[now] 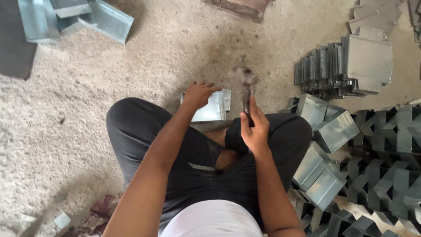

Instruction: The person sits on the floor and uses a hammer to strike a small metal piece placed on a brick. They repeatedly pick up metal pieces, position them, and hit them with the hammer to shape or flatten them.

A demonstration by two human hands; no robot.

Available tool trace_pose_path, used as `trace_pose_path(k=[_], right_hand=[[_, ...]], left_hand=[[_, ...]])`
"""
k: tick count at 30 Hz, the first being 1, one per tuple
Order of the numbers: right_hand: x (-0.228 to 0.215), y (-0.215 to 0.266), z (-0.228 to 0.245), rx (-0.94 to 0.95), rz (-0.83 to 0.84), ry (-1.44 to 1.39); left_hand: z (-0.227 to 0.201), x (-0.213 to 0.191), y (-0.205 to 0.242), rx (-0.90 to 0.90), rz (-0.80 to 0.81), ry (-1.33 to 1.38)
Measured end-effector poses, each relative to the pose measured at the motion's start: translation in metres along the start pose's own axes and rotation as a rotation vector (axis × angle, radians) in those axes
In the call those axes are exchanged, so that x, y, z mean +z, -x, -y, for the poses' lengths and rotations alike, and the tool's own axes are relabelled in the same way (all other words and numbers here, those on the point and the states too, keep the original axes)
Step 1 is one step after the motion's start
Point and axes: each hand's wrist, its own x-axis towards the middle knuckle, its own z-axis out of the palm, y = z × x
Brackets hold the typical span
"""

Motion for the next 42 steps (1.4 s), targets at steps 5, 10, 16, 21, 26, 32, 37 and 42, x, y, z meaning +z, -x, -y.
trace_pose_path(k=[5, 10, 16, 21, 26, 32, 37, 42], right_hand=[[0.012, 0.003, -0.022, 0.151, 0.249, 0.138], [0.036, 0.045, -0.062, 0.124, 0.105, 0.168], [0.034, 0.05, -0.055, 0.19, 0.095, 0.051], [-0.003, 0.02, -0.003, 0.586, -0.056, -0.423], [-0.022, -0.004, 0.02, 0.12, -0.245, -0.295], [-0.014, -0.029, 0.0, -0.041, 0.092, 0.115], [-0.024, -0.023, 0.01, 0.228, 0.02, 0.111], [-0.007, -0.023, 0.004, 0.136, 0.145, 0.145]], left_hand=[[0.002, -0.003, -0.004, 0.008, -0.013, 0.027], [0.0, 0.002, 0.0, 0.021, -0.045, 0.021], [-0.024, -0.032, 0.012, 0.12, -0.47, -0.238], [-0.048, -0.035, 0.018, 0.032, -0.597, -0.317], [-0.047, -0.032, 0.018, 0.031, -0.566, -0.337], [-0.048, -0.029, 0.017, 0.018, -0.614, -0.341], [-0.051, -0.027, 0.013, 0.002, -0.621, -0.312], [-0.049, -0.027, 0.015, 0.004, -0.628, -0.327]])
